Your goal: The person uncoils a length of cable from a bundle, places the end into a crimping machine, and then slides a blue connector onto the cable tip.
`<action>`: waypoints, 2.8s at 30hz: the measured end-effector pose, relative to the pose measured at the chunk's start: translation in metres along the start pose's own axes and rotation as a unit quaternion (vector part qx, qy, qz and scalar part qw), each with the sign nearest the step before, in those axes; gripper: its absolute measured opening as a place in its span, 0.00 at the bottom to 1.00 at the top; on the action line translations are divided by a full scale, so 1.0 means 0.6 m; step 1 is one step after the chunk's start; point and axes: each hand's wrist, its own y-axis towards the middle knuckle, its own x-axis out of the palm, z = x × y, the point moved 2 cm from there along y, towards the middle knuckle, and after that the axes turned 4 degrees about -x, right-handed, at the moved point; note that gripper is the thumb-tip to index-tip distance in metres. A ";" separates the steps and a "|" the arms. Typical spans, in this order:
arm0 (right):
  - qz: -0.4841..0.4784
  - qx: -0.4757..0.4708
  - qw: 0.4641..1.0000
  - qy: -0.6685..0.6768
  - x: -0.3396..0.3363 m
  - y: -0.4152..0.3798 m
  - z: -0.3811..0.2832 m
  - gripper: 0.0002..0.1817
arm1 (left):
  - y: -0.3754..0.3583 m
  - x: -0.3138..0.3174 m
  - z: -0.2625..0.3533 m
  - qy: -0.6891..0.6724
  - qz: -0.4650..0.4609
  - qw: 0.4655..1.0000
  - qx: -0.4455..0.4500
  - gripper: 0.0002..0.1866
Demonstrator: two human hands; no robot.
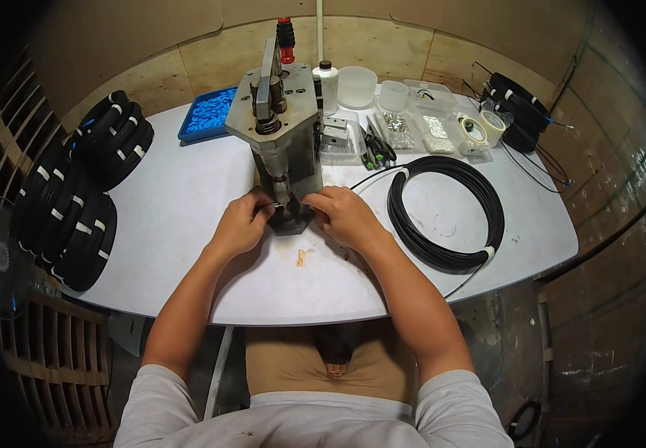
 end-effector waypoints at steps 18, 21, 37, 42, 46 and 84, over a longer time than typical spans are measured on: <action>-0.006 0.006 1.000 -0.004 0.010 -0.004 0.010 0.21 | -0.007 0.001 0.004 -0.040 0.011 0.999 -0.023 0.09; -0.006 0.003 1.000 -0.013 0.008 -0.003 0.008 0.21 | -0.007 0.000 0.005 -0.045 0.015 0.999 -0.022 0.09; 0.025 -0.006 1.000 -0.010 0.006 0.001 0.002 0.19 | -0.008 -0.002 0.009 -0.058 0.009 0.998 -0.029 0.09; 0.012 0.004 1.000 0.002 0.004 0.001 -0.001 0.19 | -0.009 -0.002 0.011 -0.052 0.007 0.998 -0.034 0.09; 0.017 -0.012 1.000 -0.005 0.005 0.001 0.002 0.19 | -0.008 0.000 0.008 -0.048 0.008 0.998 -0.030 0.09; 0.032 -0.013 0.999 -0.026 0.009 0.000 0.008 0.22 | -0.002 0.007 0.005 -0.045 0.034 0.998 -0.038 0.10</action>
